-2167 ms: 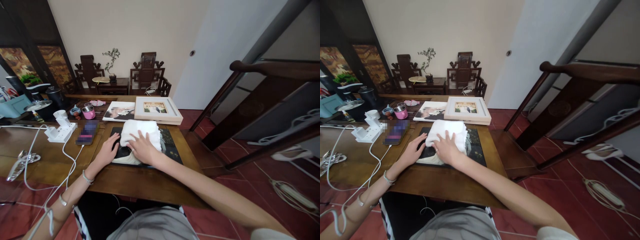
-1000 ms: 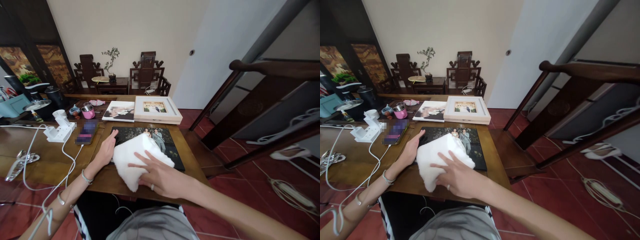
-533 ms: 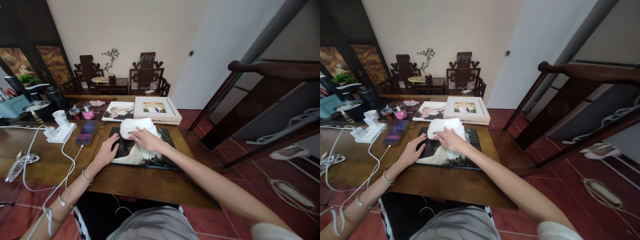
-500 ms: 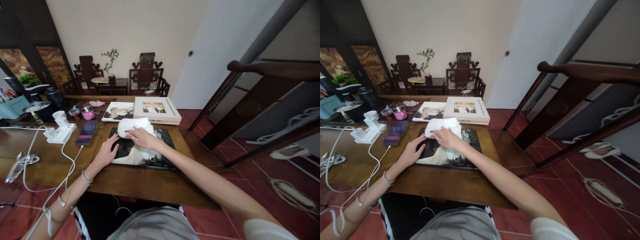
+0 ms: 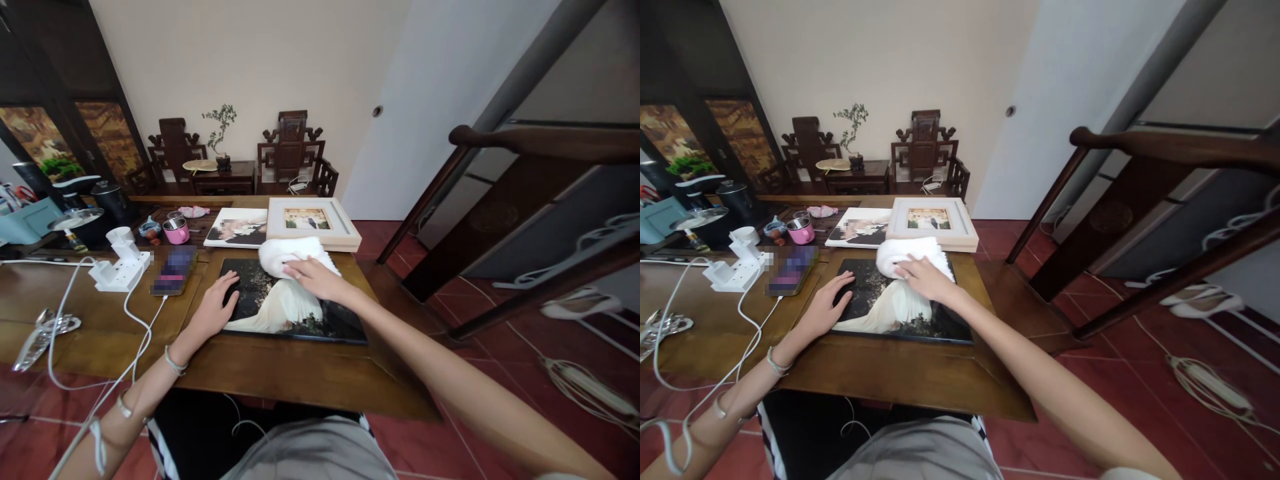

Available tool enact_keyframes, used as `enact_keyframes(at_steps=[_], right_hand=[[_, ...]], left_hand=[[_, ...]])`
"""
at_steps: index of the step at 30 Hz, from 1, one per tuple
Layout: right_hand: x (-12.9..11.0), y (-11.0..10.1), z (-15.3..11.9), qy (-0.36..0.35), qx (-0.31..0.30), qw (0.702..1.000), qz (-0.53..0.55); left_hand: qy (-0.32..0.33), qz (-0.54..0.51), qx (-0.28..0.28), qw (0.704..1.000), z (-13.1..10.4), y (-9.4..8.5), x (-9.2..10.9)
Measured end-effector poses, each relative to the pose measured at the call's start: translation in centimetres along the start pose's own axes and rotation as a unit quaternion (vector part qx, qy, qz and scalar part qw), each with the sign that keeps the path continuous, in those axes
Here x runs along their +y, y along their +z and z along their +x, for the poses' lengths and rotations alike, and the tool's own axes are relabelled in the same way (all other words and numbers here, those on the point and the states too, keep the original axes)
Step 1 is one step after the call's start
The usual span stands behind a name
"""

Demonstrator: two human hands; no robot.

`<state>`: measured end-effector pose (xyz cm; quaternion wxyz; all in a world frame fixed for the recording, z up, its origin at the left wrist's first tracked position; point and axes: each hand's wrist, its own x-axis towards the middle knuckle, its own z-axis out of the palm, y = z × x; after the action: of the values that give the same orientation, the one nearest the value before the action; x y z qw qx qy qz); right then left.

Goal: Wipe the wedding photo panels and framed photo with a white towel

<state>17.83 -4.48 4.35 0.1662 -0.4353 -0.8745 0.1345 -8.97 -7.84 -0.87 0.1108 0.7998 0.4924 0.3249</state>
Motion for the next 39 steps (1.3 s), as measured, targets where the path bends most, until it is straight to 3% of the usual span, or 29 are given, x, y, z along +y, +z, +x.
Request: enact_keyframes(at_steps=[3, 6, 12, 15, 19, 26, 29, 33, 39], right_hand=[[2.1, -1.2, -2.9, 0.028, 0.009, 1.000, 0.008], [2.1, -1.2, -5.9, 0.032, 0.000, 0.999, 0.005], [-4.3, 0.5, -12.8, 0.009, -0.025, 0.999, -0.030], [-6.7, 0.5, -14.6, -0.012, -0.048, 0.999, -0.009], [-5.7, 0.2, -13.0, -0.008, -0.055, 0.998, -0.012], [1.3, -0.8, -4.8, -0.004, -0.051, 0.998, -0.026], [2.7, -1.1, -3.1, -0.002, -0.050, 0.998, -0.043], [1.5, -0.7, -4.6, 0.002, -0.029, 0.998, -0.061], [-3.7, 0.5, -11.7, -0.012, -0.017, 0.999, -0.044]], left_hand=[[-0.009, -0.005, -0.009, 1.000, 0.0, 0.0, 0.1], [-0.017, -0.009, -0.017, 1.000, 0.0, 0.0, 0.2], [-0.023, -0.006, -0.021, 0.999, 0.0, 0.4, -0.1], [-0.020, -0.008, -0.019, 1.000, 0.0, 0.4, -0.2], [-0.016, 0.001, -0.023, 1.000, 0.0, 0.4, -0.3], [-0.017, -0.004, -0.026, 1.000, 0.0, 0.1, -0.1], [-0.022, -0.004, -0.023, 0.999, 0.0, 0.1, -0.1], [-0.024, -0.003, -0.018, 1.000, 0.0, 0.2, -0.1], [-0.019, -0.007, -0.012, 1.000, 0.0, 0.2, 0.0]])
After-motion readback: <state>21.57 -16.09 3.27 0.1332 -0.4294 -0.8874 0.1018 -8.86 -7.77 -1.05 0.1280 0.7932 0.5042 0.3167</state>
